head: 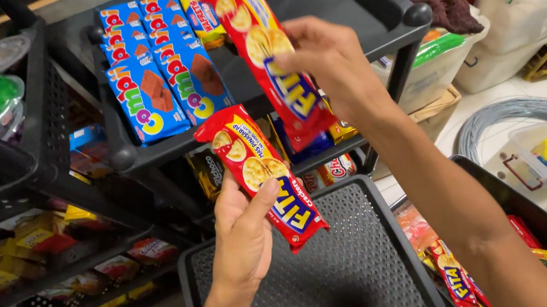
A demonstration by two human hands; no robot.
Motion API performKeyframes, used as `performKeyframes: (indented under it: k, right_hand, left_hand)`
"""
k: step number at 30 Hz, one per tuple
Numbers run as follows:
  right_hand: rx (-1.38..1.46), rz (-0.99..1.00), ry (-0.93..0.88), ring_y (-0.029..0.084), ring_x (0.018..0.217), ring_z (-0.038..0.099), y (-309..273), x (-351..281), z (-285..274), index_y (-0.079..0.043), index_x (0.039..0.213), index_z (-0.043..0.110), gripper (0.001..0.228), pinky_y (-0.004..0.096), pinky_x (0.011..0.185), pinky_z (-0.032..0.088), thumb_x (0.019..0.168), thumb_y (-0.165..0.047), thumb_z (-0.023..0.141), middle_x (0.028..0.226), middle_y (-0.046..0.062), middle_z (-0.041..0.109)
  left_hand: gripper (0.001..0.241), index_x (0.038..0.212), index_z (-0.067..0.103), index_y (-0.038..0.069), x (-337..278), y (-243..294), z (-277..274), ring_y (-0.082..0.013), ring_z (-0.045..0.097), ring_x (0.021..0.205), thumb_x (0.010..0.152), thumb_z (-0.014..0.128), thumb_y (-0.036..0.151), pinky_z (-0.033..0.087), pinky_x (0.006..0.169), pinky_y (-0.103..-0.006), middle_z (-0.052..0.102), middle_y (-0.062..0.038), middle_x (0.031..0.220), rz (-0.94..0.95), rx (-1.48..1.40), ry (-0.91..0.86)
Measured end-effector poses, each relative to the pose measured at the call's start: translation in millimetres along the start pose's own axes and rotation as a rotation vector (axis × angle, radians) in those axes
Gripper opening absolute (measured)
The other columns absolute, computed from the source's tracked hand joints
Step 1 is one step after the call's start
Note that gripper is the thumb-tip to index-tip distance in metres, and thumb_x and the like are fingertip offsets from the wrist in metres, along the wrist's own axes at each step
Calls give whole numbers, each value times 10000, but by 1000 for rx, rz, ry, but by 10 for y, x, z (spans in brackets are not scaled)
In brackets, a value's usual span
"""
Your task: Stocking snack packages from a bin onto a shelving unit.
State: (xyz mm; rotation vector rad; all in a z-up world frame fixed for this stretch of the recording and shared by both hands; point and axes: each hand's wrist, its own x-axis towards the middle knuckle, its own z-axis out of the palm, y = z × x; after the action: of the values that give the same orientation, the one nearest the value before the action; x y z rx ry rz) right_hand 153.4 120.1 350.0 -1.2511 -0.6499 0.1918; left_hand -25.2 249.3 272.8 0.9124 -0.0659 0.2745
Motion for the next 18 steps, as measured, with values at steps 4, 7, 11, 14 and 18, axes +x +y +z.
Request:
performKeyframes:
  k: [4, 7, 11, 14, 18]
  right_hand:
    - [-122, -87, 70, 103, 839, 695, 30, 413, 21, 79, 1198, 671, 380, 259, 778, 568, 858, -77, 739, 971, 93, 740]
    - [-195, -101, 116, 110, 802, 709, 223, 809, 8, 78, 1143, 686, 356, 271, 750, 586, 830, -69, 769, 930, 105, 751]
    - [-306, -39, 175, 111, 787, 735, 319, 1182, 92, 42, 1095, 707, 354, 272, 728, 597, 770, -63, 804, 932, 102, 783]
    - [-394, 58, 227, 122, 763, 746, 329, 1355, 179, 5, 1041, 737, 341, 291, 691, 603, 720, -61, 828, 912, 101, 791]
    - [-517, 146, 287, 154, 721, 737, 441, 1578, 192, -8, 963, 757, 291, 312, 669, 591, 696, -74, 851, 858, 111, 784]
  left_hand:
    - [526, 1438, 461, -1, 64, 22, 4, -191, 633, 1181, 951, 659, 27, 485, 1073, -385, 637, -130, 1299, 11, 15, -8]
    - [506, 1421, 470, -6, 143, 91, 31, -202, 647, 1141, 953, 662, 23, 505, 1044, -399, 641, -132, 1275, 19, 11, -19]
    - [500, 1417, 472, -2, 178, 169, 70, -203, 650, 1129, 954, 659, 25, 512, 1034, -403, 640, -121, 1266, 34, 22, -28]
    - [499, 1418, 474, 1, 208, 148, 33, -196, 642, 1148, 956, 660, 27, 504, 1051, -396, 641, -118, 1261, 40, 34, -17]
    - [504, 1413, 476, 4, 259, 123, -14, -185, 625, 1177, 948, 667, 24, 488, 1070, -386, 638, -106, 1275, 45, 39, 2]
